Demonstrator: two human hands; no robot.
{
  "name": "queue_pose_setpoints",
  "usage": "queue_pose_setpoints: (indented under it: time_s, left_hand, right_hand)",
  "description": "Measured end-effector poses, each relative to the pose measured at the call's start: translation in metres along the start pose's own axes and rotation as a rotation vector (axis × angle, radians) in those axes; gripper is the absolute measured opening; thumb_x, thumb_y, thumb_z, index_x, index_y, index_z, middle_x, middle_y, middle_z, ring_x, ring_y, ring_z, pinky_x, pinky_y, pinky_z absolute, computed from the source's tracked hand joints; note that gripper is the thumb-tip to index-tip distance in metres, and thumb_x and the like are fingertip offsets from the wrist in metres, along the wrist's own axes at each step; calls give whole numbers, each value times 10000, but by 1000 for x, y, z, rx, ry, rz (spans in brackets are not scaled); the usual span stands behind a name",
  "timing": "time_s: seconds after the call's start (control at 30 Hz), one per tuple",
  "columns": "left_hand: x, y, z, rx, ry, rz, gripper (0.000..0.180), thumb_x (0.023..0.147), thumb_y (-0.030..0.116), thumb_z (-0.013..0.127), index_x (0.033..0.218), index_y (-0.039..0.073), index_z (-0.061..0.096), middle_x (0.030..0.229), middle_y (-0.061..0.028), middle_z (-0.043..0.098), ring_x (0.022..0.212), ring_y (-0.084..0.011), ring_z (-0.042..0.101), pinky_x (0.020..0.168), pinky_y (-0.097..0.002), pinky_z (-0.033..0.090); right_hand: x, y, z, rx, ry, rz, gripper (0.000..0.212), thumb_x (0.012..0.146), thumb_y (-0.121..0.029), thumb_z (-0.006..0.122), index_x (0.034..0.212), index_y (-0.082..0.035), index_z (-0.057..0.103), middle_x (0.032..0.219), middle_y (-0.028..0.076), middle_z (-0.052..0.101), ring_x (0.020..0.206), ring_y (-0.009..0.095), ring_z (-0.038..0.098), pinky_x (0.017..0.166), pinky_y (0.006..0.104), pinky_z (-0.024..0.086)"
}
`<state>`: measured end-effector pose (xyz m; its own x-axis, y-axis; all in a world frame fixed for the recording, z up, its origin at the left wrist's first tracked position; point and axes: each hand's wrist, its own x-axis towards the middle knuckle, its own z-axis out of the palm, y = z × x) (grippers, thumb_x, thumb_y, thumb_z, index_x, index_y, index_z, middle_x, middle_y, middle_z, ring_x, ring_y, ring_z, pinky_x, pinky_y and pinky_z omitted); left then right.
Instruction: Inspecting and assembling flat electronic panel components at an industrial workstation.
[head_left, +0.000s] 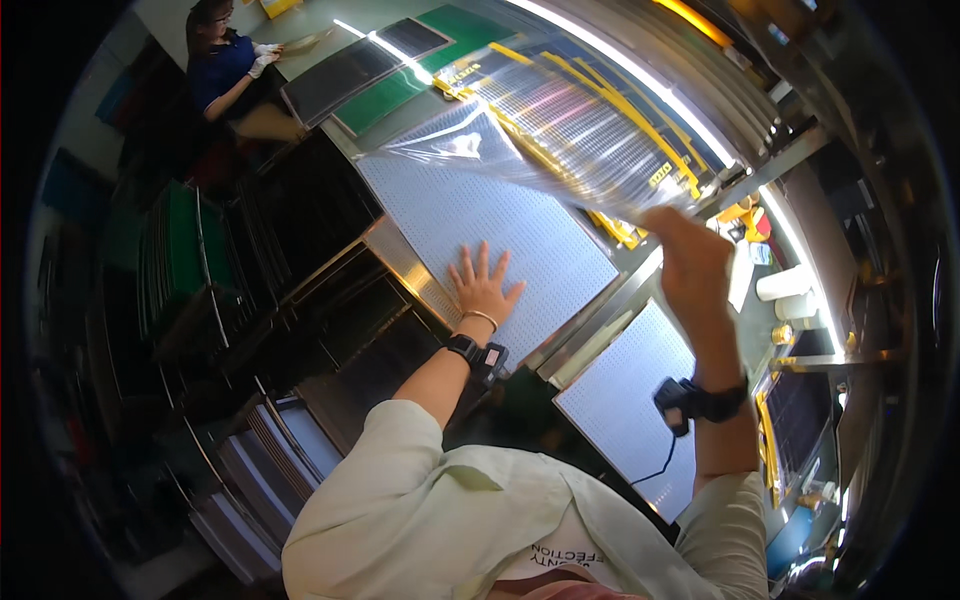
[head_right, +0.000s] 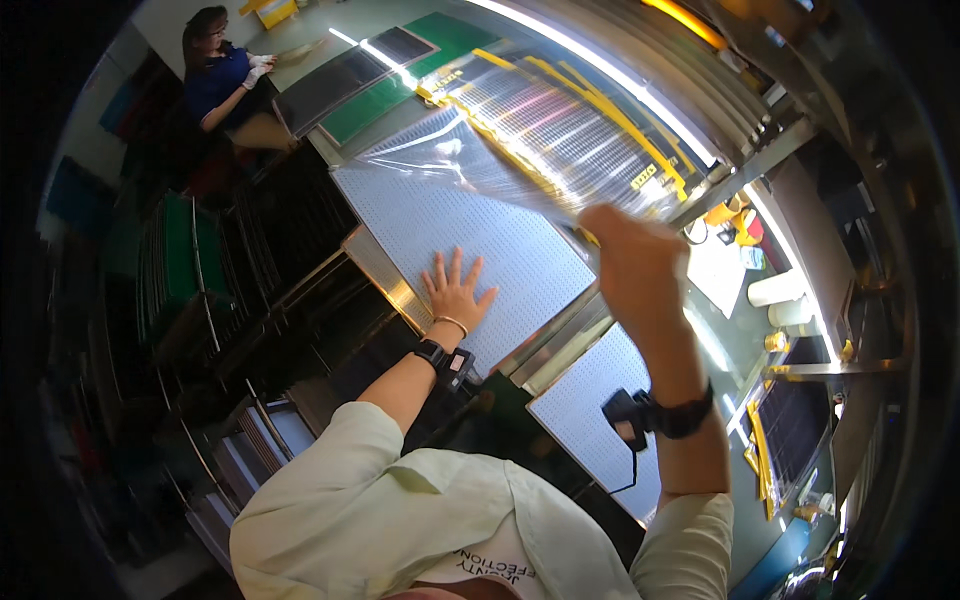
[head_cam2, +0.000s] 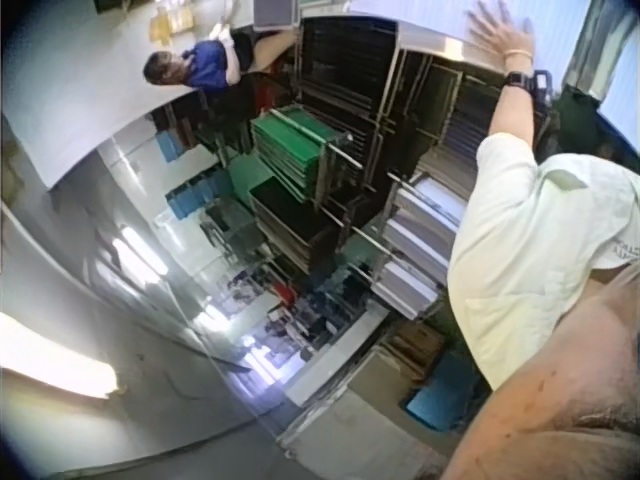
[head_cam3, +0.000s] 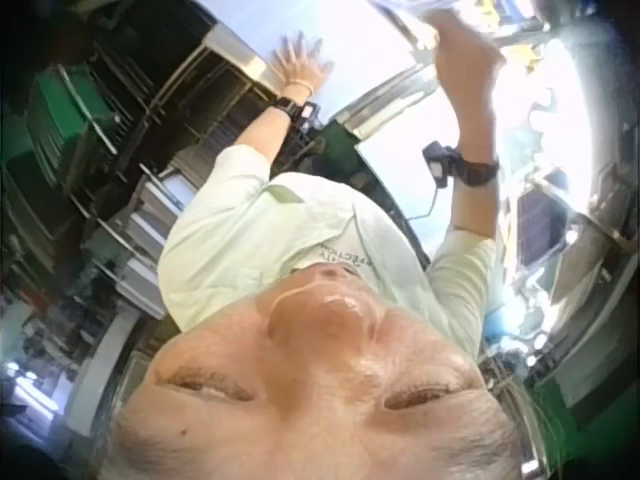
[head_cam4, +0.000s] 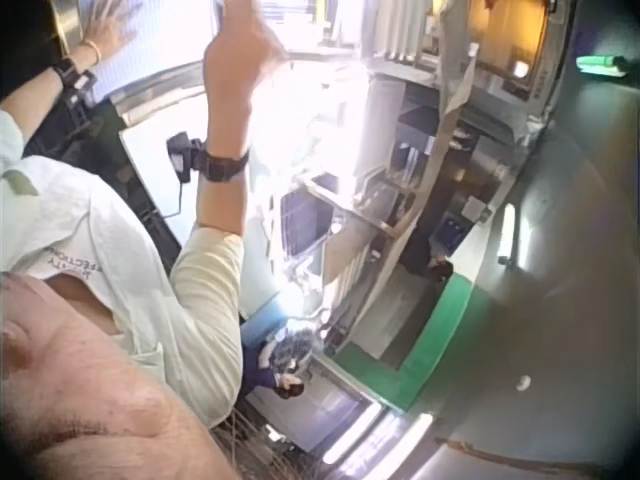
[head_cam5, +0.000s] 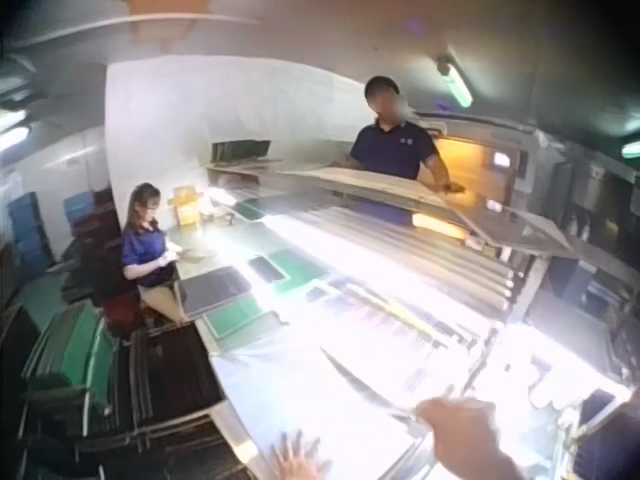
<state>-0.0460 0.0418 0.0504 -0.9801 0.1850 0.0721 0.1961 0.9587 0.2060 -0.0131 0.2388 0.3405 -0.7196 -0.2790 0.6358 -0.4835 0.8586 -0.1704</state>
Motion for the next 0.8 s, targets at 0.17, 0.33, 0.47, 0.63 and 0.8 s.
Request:
queue_pose_setpoints:
  time_s: [0.17,0.33,0.47,0.63,0.8]
  left_hand:
    - [51,-110,54,66,109,-157,692,844,580,329,1383,148,297,1426,-145,271,1338,-332,159,1074,-528,48]
    - [104,-106,11,194,-260,-371,727,852,608,235,1409,141,219,1478,-131,118,1362,-327,68,1084,-494,-26]
    - [96,-126,10,159,88,-355,713,852,582,318,1409,145,231,1459,-192,138,1344,-396,68,1084,-499,40]
    - [106,-127,4,126,70,-358,716,859,572,350,1418,151,196,1462,-181,127,1347,-382,60,1081,-499,58]
    - [112,-119,-1,190,-9,-382,716,865,583,317,1428,172,153,1472,-168,97,1350,-377,59,1081,-497,57]
  right_hand:
    - [-27,-20,85,151,-134,-67,75,764,-48,537,762,-115,570,597,38,539,496,203,549,470,321,434]
    - [-50,-13,106,180,-238,5,96,734,-25,546,774,-105,581,616,43,571,528,206,577,483,313,449]
    - [-12,-19,60,185,-106,76,134,720,26,529,783,-62,609,673,88,613,560,227,598,511,308,463]
    - [29,-33,-18,73,92,87,99,770,19,520,785,-25,607,755,97,659,677,248,652,706,343,517]
    - [10,-50,-75,-56,-92,-172,99,780,-97,619,867,-79,576,806,66,666,726,197,664,791,366,502]
